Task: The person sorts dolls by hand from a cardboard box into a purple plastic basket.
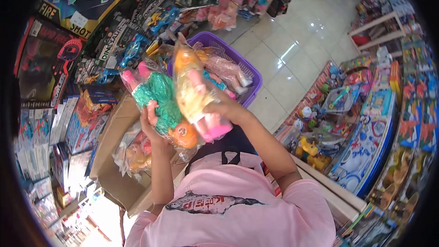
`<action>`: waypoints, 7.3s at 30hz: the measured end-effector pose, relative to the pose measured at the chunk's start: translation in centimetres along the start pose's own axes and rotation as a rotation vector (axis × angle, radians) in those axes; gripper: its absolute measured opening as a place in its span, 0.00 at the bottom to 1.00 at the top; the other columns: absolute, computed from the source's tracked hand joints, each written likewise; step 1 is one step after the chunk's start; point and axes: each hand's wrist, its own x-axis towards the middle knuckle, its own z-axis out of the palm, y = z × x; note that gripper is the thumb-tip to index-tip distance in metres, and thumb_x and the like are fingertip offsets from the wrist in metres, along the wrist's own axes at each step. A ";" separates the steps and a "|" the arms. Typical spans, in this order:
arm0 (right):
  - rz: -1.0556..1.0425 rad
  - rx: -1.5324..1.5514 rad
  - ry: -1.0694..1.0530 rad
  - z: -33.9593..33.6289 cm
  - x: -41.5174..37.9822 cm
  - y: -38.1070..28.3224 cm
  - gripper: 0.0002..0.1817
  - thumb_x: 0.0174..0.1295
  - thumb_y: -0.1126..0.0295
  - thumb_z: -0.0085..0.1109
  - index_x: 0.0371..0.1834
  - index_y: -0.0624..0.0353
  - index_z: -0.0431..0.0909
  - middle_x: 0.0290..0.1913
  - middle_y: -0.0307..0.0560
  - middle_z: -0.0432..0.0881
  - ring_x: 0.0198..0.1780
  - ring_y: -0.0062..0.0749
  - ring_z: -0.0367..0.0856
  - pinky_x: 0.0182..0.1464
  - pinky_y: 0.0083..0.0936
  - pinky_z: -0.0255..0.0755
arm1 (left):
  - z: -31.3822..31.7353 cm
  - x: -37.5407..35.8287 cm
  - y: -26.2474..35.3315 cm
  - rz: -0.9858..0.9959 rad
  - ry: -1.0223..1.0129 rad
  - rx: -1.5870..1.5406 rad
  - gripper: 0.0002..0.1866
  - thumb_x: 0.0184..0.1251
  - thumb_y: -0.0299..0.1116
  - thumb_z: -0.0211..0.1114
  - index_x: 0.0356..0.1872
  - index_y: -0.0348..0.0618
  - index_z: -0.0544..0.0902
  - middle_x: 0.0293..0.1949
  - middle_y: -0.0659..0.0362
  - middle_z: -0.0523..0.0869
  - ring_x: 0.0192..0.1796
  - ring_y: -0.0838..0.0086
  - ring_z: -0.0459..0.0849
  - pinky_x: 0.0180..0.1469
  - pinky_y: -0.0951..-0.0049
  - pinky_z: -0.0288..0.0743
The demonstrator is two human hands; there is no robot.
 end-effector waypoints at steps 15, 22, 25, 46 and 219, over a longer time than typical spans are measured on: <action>-0.137 -1.454 0.135 -6.3 1.7 12.4 0.42 0.60 0.58 0.72 0.80 0.44 0.66 0.85 0.50 0.57 0.80 0.54 0.63 0.76 0.45 0.65 | 0.1 -0.4 2.0 -0.050 -0.129 -0.147 0.27 0.81 0.52 0.49 0.65 0.42 0.76 0.62 0.51 0.83 0.62 0.56 0.83 0.66 0.53 0.77; 0.131 -1.346 0.246 -7.8 2.8 14.8 0.52 0.62 0.60 0.72 0.86 0.40 0.49 0.87 0.49 0.50 0.81 0.53 0.61 0.76 0.58 0.63 | -0.4 -0.8 2.2 -0.029 -0.105 -0.092 0.26 0.80 0.51 0.50 0.64 0.43 0.77 0.59 0.53 0.84 0.59 0.60 0.84 0.64 0.56 0.78; 0.208 -1.391 0.244 -7.4 2.8 15.2 0.53 0.62 0.60 0.71 0.87 0.40 0.45 0.86 0.58 0.49 0.82 0.57 0.59 0.78 0.58 0.60 | 0.1 -1.6 1.8 -0.051 -0.111 -0.095 0.25 0.80 0.50 0.50 0.64 0.42 0.77 0.58 0.53 0.85 0.59 0.61 0.85 0.63 0.57 0.79; -0.262 -0.882 0.163 4.8 -1.8 6.7 0.60 0.50 0.60 0.81 0.83 0.65 0.50 0.77 0.68 0.66 0.77 0.61 0.67 0.76 0.47 0.62 | 5.6 0.2 -2.9 0.078 -0.026 0.243 0.35 0.84 0.48 0.54 0.81 0.42 0.53 0.70 0.53 0.72 0.70 0.66 0.74 0.70 0.65 0.71; -0.113 -0.128 -0.013 24.5 -6.8 9.4 0.37 0.65 0.67 0.71 0.75 0.63 0.64 0.63 0.47 0.79 0.62 0.33 0.81 0.64 0.32 0.76 | -9.9 -22.9 12.4 0.301 0.001 0.363 0.27 0.68 0.32 0.72 0.66 0.35 0.75 0.56 0.56 0.85 0.55 0.72 0.85 0.58 0.68 0.80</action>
